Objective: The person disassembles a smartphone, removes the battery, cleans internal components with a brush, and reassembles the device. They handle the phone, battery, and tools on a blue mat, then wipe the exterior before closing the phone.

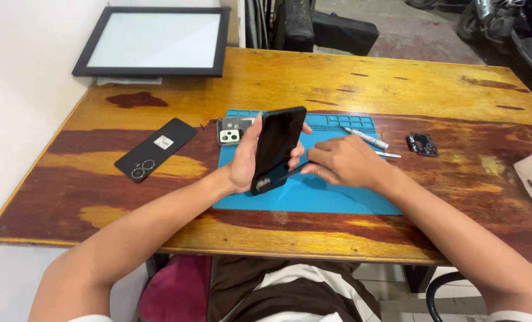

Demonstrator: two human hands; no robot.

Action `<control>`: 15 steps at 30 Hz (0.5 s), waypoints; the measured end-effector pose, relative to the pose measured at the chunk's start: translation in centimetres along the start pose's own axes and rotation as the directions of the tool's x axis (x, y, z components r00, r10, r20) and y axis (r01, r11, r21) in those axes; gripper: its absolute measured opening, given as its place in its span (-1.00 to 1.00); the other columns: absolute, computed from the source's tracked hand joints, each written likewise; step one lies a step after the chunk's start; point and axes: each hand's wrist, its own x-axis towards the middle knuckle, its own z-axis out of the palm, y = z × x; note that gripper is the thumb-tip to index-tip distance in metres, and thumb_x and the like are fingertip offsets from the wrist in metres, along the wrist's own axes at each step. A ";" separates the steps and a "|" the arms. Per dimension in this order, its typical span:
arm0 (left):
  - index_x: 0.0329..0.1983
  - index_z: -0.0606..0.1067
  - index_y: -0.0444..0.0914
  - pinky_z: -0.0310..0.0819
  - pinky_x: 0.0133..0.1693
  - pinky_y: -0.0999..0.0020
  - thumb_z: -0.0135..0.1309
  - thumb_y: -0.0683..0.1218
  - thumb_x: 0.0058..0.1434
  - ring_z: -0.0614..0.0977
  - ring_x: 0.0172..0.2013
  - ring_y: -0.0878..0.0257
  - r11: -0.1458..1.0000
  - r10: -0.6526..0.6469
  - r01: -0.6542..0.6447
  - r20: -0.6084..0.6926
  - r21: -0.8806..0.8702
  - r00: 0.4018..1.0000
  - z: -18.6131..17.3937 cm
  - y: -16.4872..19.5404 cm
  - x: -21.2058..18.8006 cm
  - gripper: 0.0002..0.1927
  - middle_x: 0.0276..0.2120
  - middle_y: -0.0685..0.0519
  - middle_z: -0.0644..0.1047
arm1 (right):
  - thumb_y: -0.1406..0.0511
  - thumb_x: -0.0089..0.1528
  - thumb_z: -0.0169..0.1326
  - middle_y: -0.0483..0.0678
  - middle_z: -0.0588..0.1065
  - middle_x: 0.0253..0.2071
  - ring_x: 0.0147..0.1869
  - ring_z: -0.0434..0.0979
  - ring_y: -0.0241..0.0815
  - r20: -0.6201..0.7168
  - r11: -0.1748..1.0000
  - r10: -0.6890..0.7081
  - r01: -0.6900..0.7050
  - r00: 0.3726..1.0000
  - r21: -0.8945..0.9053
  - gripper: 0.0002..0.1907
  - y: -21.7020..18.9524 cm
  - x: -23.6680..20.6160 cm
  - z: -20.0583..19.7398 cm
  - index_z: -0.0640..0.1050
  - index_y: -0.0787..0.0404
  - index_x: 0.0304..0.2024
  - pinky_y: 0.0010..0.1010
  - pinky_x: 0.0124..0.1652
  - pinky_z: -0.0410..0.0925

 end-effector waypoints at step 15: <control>0.32 0.34 -0.24 0.48 -0.14 0.24 -0.44 0.57 0.30 0.49 -0.26 0.22 0.994 -0.103 0.098 -0.112 -0.046 0.988 -0.5 0.5 0.4 -0.06 -0.26 0.03 0.44 | 0.15 0.34 0.14 0.08 0.51 -0.48 -0.45 0.54 0.07 -0.180 0.930 0.360 -0.337 0.915 0.147 -0.73 1.1 0.6 -0.6 0.60 0.23 -0.26 -0.19 -0.43 0.36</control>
